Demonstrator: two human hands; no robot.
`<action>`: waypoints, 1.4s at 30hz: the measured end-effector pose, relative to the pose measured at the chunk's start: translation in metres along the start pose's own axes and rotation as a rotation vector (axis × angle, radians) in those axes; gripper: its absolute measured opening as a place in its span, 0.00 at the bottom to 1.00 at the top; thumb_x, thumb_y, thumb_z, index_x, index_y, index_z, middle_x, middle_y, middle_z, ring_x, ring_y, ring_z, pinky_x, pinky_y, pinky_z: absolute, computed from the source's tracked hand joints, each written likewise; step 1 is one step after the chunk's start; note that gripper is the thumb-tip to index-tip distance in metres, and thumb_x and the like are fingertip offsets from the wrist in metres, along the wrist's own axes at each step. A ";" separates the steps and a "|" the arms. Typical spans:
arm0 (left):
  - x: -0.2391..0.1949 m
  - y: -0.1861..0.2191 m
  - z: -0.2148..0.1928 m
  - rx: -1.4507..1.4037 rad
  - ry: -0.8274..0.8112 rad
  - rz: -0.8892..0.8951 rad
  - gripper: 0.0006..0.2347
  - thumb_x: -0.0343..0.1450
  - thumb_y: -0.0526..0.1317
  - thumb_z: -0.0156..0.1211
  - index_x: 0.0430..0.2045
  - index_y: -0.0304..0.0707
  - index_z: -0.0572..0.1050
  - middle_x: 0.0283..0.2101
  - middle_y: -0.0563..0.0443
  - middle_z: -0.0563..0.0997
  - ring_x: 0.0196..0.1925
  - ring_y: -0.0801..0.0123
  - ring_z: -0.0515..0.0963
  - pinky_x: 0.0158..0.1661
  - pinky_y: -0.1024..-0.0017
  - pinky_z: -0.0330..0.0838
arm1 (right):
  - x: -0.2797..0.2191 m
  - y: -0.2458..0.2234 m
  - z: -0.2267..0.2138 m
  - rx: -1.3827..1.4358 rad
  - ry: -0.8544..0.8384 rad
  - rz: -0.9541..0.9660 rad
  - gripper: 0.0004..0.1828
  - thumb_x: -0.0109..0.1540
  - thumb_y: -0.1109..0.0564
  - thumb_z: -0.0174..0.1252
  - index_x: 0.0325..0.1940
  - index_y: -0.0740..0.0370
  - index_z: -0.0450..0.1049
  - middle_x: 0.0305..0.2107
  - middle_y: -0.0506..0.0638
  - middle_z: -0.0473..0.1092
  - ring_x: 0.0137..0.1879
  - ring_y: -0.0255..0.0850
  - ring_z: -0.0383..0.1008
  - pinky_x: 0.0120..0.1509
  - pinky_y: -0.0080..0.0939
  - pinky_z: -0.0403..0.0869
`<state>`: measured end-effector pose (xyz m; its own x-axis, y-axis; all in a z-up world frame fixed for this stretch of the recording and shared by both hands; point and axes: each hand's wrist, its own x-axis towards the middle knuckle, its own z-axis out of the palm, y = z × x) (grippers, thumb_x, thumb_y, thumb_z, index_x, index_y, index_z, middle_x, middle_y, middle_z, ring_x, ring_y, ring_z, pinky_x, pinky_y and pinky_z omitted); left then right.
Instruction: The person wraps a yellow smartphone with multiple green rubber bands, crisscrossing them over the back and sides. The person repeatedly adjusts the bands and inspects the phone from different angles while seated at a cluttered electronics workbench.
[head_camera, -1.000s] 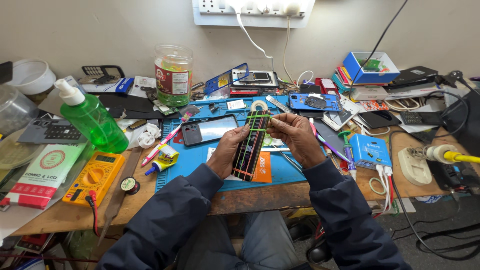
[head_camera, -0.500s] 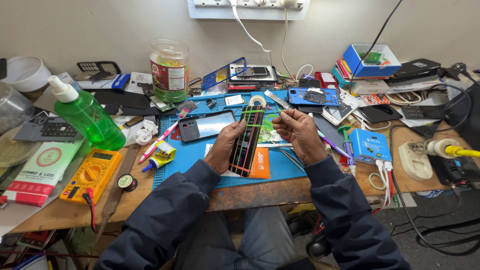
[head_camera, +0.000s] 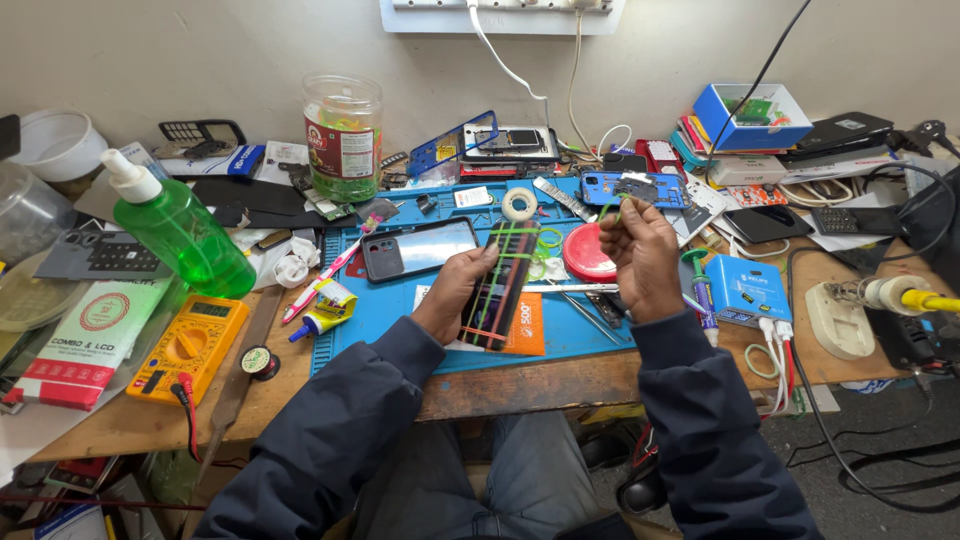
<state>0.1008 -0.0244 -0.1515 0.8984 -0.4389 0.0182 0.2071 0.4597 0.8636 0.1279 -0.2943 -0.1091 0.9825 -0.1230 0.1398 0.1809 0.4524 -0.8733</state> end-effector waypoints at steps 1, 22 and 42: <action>0.001 0.001 0.000 0.025 0.008 -0.009 0.14 0.79 0.44 0.51 0.47 0.31 0.75 0.35 0.55 0.82 0.29 0.82 0.82 0.32 0.80 0.80 | -0.002 -0.001 -0.001 -0.103 -0.022 -0.042 0.10 0.71 0.56 0.56 0.55 0.61 0.70 0.32 0.50 0.76 0.35 0.35 0.76 0.40 0.32 0.76; -0.071 0.055 0.029 1.217 0.081 0.595 0.12 0.66 0.37 0.69 0.41 0.36 0.78 0.41 0.46 0.85 0.42 0.57 0.86 0.42 0.65 0.80 | -0.081 0.019 0.001 -0.711 -0.362 -0.077 0.15 0.61 0.64 0.67 0.51 0.69 0.79 0.37 0.51 0.80 0.42 0.31 0.78 0.45 0.32 0.76; -0.068 0.046 0.021 1.254 0.008 0.642 0.20 0.72 0.37 0.64 0.60 0.43 0.71 0.42 0.44 0.84 0.43 0.56 0.86 0.42 0.65 0.80 | -0.093 -0.018 0.065 -1.156 -0.692 -0.842 0.13 0.59 0.66 0.65 0.48 0.64 0.77 0.47 0.54 0.77 0.53 0.49 0.80 0.55 0.45 0.79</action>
<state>0.0414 0.0099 -0.1020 0.7061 -0.4121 0.5758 -0.7081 -0.4102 0.5748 0.0361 -0.2335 -0.0758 0.5109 0.5733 0.6406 0.8475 -0.4609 -0.2634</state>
